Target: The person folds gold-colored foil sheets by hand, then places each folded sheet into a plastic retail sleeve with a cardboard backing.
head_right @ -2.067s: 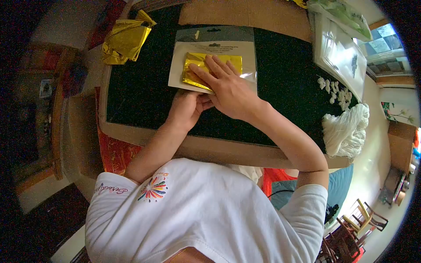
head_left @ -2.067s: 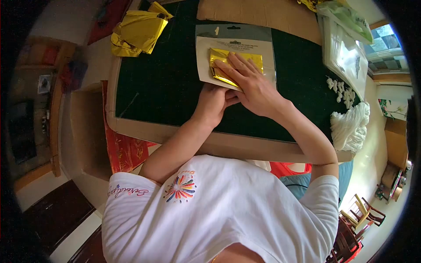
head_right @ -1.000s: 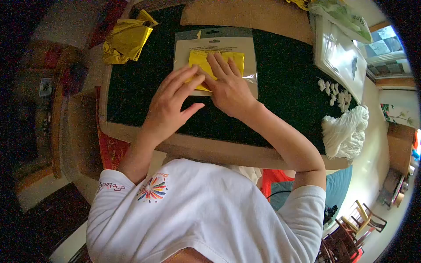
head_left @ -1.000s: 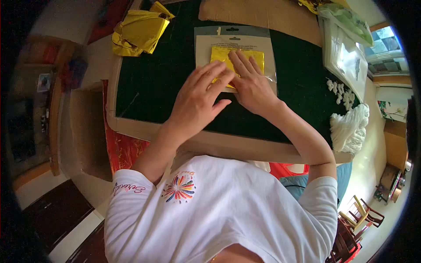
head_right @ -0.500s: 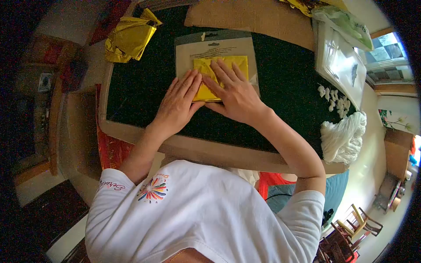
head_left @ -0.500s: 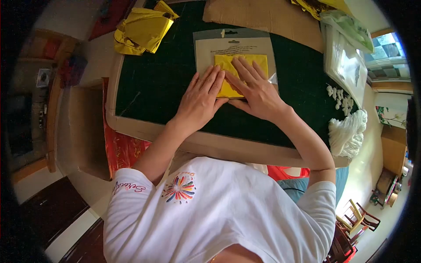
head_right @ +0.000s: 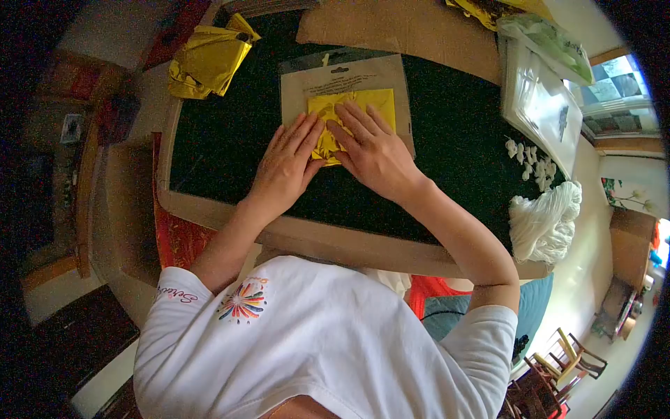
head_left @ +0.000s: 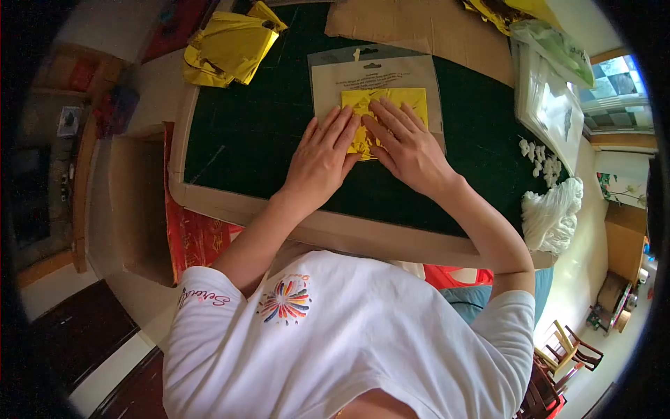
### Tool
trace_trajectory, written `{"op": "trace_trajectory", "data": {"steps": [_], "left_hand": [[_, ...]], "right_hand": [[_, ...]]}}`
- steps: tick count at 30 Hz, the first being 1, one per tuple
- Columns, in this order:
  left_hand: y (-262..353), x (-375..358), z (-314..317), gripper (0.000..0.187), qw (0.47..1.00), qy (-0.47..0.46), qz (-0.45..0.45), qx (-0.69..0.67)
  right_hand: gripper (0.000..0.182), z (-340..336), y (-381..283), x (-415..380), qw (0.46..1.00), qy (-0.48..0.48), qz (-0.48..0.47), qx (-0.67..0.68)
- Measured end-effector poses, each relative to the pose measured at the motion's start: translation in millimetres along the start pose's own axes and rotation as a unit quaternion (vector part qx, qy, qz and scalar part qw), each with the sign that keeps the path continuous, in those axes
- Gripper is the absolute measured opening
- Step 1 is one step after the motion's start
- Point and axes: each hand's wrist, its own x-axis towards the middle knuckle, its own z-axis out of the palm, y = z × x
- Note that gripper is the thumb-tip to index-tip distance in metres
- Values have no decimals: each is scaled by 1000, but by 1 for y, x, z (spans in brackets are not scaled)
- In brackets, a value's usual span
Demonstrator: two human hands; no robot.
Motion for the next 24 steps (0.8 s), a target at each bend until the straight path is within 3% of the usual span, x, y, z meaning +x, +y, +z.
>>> {"op": "trace_trajectory", "data": {"steps": [6,8,14,17,19,24], "left_hand": [[0,-1,3,59,1000,14,-8,-8],[0,-1,4,60,1000,21,-10,-21],[0,2,0,60,1000,19,10,-2],[7,13,-14,62,996,70,49,23],[15,29,-14,65,992,18,121,-17],[20,51,15,64,992,-1,128,-14]], "right_hand": [[43,-26,-17,-35,998,-52,3,29],[41,-30,-15,-48,998,-51,34,-27],[44,-39,-1,-51,999,-18,32,3],[35,-47,16,-52,988,78,127,45],[30,-41,34,-56,965,99,229,87],[22,-48,51,-43,921,88,348,152]]}}
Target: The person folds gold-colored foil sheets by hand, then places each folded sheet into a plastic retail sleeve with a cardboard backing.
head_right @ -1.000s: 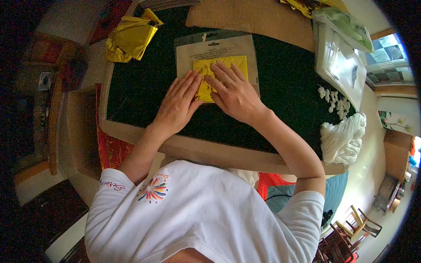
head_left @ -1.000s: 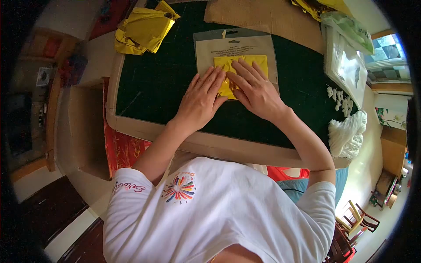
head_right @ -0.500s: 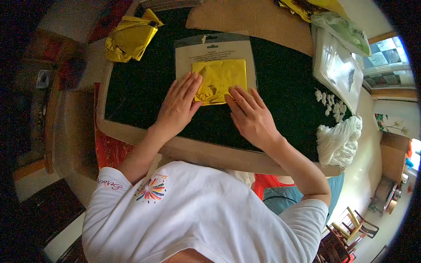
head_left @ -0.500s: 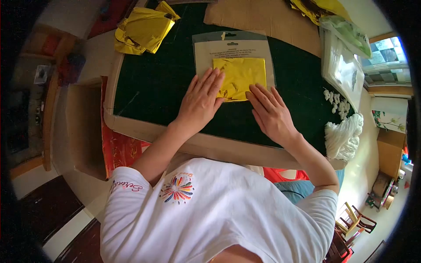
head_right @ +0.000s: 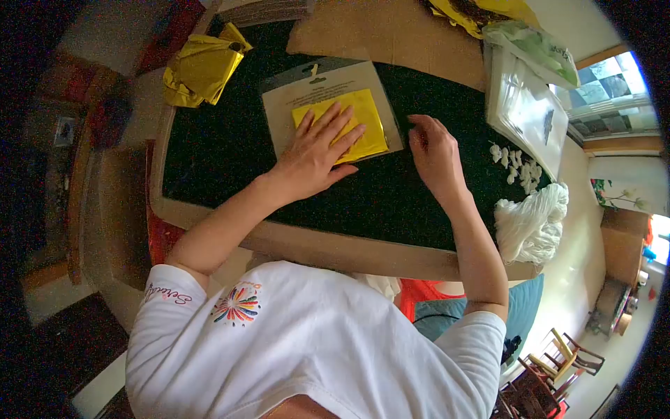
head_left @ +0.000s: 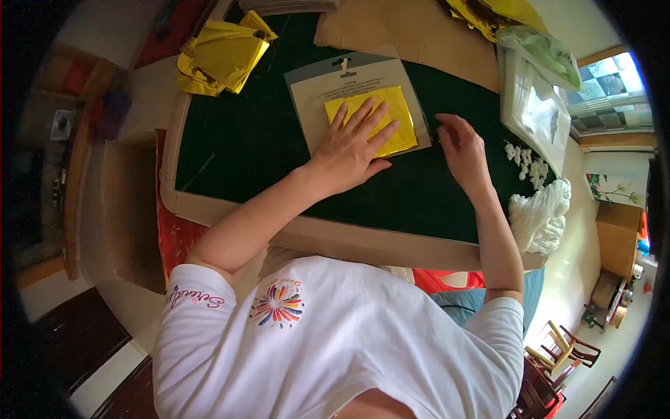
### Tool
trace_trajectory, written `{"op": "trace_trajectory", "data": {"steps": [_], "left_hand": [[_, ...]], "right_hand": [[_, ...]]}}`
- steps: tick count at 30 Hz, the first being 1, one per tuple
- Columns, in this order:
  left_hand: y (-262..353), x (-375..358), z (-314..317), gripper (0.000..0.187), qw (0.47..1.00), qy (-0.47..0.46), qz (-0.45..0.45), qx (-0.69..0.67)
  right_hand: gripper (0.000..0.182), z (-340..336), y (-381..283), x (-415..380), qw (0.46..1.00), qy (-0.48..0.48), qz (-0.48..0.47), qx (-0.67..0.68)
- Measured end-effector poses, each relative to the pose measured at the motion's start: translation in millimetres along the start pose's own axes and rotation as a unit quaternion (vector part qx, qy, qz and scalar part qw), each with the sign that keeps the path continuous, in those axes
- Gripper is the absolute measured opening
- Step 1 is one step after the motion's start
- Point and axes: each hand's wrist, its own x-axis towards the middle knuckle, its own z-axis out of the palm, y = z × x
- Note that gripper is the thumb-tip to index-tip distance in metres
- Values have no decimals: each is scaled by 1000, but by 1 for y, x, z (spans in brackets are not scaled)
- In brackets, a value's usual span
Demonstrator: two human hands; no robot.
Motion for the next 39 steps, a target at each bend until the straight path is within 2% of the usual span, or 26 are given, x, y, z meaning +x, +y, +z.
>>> {"op": "trace_trajectory", "data": {"steps": [2,5,9,11,12,14,17,20,24,27,29,30,32,35,39], "left_hand": [[-3,1,7,64,1000,-18,-1,4],[-4,-2,12,63,1000,-20,2,16],[-4,-2,10,63,1000,-13,2,9],[-4,-2,8,63,1000,-13,0,-5],[-5,-2,8,63,1000,-4,-2,-11],[-4,-2,8,64,1000,2,-4,-18],[-3,-1,7,65,1000,12,-6,-18],[-3,-1,9,66,1000,12,-7,-20],[-4,-1,12,67,1000,19,-2,-5],[-3,-1,12,66,1000,30,-4,-3],[-4,-1,11,65,999,31,-12,-1],[-6,-1,12,64,999,36,-19,1],[-7,0,12,63,999,41,-26,1],[-7,1,11,61,998,52,-27,-7],[-7,2,14,58,998,58,-32,8]], "right_hand": [[20,0,0,8,996,-75,52,5],[20,2,-2,17,988,-113,103,18],[20,4,1,18,990,-108,86,25],[22,1,0,18,979,-129,111,109],[22,0,-4,17,979,-129,113,110],[21,1,-12,15,937,-141,204,246],[22,-2,-7,17,905,-194,225,305],[22,-2,-2,20,909,-228,231,261],[22,-2,-4,19,917,-227,227,238],[24,-6,-8,19,899,-242,256,260],[29,-9,-1,13,895,-251,191,315],[29,-10,0,12,895,-252,191,315],[35,-10,3,9,873,-245,209,366],[34,-8,8,14,855,-242,241,391],[32,-6,3,15,864,-239,254,363]]}}
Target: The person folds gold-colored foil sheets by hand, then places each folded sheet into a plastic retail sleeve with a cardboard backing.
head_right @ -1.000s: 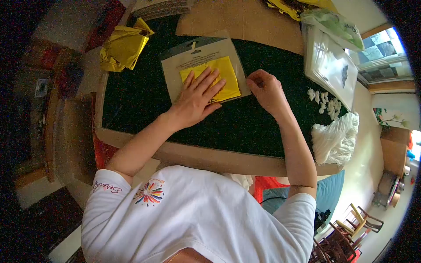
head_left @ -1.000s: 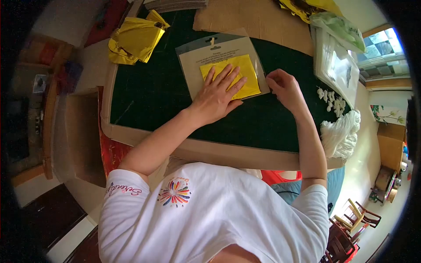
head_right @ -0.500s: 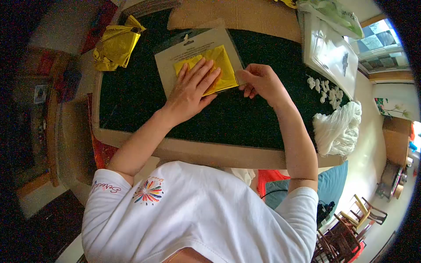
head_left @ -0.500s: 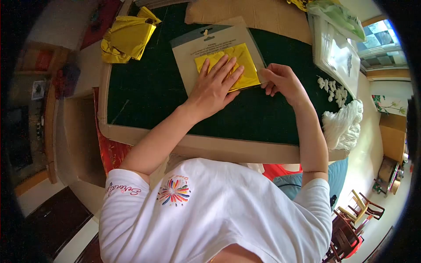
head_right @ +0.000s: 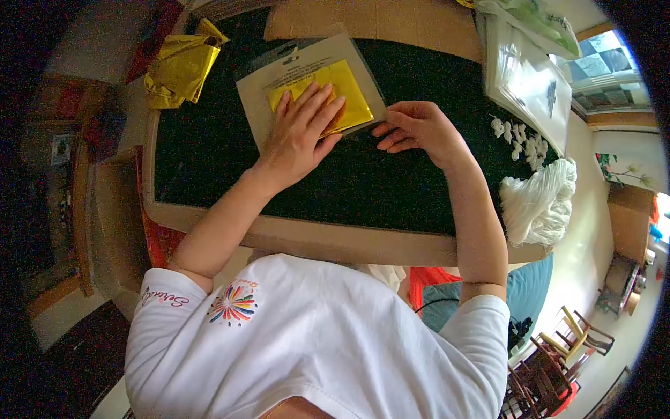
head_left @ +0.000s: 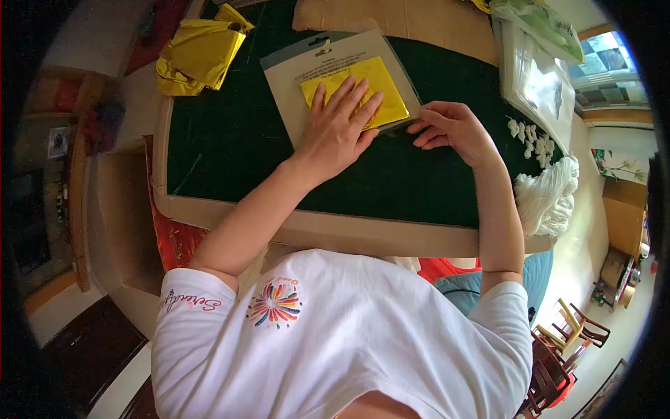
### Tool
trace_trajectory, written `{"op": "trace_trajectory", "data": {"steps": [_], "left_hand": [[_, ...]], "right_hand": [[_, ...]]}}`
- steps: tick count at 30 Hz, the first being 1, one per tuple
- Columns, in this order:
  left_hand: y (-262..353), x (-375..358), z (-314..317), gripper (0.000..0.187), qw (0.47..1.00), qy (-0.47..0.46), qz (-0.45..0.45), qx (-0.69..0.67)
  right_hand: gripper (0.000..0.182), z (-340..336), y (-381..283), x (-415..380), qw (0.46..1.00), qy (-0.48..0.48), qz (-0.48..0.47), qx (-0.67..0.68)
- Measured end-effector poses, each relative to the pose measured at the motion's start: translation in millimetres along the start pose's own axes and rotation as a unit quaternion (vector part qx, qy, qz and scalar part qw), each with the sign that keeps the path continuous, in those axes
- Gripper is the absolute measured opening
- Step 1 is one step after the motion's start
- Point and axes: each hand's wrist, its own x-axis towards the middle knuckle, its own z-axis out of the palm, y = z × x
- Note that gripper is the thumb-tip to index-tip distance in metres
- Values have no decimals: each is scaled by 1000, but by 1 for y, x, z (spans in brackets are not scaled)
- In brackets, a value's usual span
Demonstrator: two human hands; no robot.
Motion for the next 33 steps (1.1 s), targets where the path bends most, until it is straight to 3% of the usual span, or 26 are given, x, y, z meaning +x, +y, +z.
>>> {"op": "trace_trajectory", "data": {"steps": [11,18,26,31,33], "left_hand": [[-1,3,1,56,1000,22,-17,4],[2,4,-3,57,1000,29,-11,-3],[-1,8,3,56,998,49,-36,-8],[13,0,-21,53,996,82,-8,15],[21,-27,-35,48,997,62,12,-47]], "right_hand": [[16,9,0,0,996,-4,0,-87],[15,8,2,-1,998,-2,-14,-61],[17,6,1,-4,989,-87,11,-121],[17,0,-12,-18,976,-93,50,-192],[15,-10,-11,-26,969,-83,58,-225]]}}
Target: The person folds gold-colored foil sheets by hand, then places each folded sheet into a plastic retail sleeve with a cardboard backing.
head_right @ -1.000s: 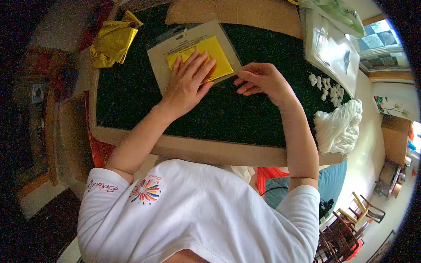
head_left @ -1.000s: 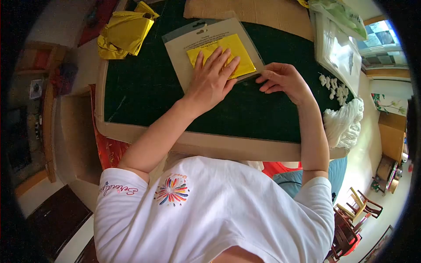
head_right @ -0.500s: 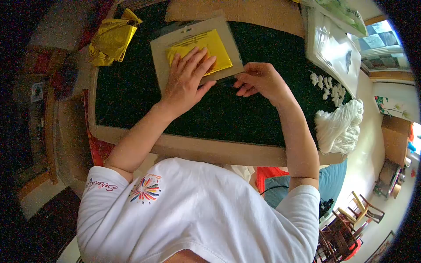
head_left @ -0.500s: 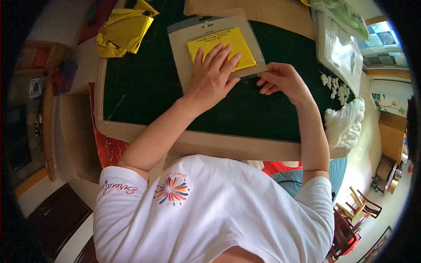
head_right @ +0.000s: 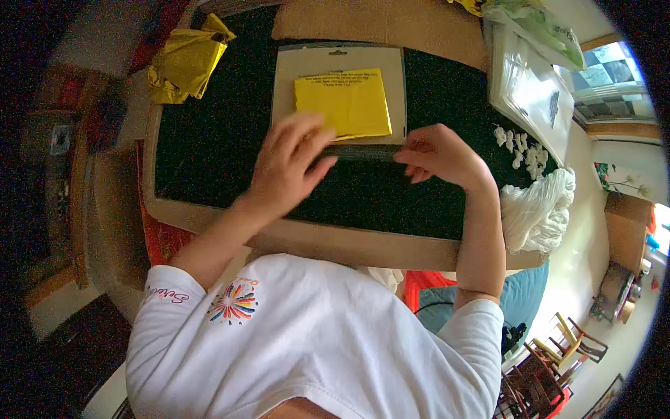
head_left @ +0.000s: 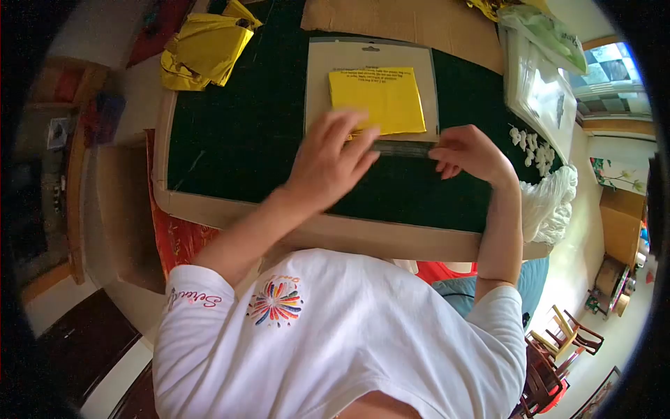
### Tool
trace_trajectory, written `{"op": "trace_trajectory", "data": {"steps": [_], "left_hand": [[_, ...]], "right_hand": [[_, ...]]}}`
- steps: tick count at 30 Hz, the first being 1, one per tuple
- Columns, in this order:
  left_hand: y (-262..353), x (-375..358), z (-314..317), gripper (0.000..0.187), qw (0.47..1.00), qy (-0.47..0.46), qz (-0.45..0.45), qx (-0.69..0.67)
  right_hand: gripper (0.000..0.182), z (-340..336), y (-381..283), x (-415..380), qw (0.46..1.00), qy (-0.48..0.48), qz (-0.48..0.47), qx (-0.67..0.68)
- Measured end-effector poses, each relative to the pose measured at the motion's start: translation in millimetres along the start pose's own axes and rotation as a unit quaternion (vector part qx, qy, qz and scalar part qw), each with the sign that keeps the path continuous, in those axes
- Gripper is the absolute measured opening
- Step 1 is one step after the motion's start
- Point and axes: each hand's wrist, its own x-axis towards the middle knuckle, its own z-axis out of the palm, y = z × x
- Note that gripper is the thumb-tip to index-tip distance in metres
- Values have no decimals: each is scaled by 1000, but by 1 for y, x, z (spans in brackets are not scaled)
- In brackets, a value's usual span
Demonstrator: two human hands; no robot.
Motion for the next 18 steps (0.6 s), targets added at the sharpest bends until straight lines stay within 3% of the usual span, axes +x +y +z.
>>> {"op": "trace_trajectory", "data": {"steps": [2,3,5,6,7,9,12,14,18], "left_hand": [[10,-22,-6,45,999,-19,16,-22],[12,-28,-7,43,999,-44,11,-29],[17,-33,-9,37,997,-65,-11,-39],[18,-32,-9,37,997,-65,-13,-39],[19,-31,-8,36,997,-68,-16,-39],[20,-30,-7,36,997,-70,-16,-40],[20,-33,-8,36,997,-64,3,-48],[17,-33,-14,34,998,-26,-32,-48],[6,-42,-16,33,996,-57,-65,-35]], "right_hand": [[12,-3,6,-5,987,148,-26,-59],[12,0,2,-7,987,147,-27,-60],[14,15,-12,-7,911,308,-195,-194],[17,29,-20,-3,891,306,-272,-193],[16,36,-26,1,853,288,-303,-313],[17,57,-31,15,797,265,-373,-394],[19,73,-31,36,798,222,-374,-418],[21,75,-28,45,792,236,-390,-406],[18,86,-32,49,798,265,-358,-406]]}}
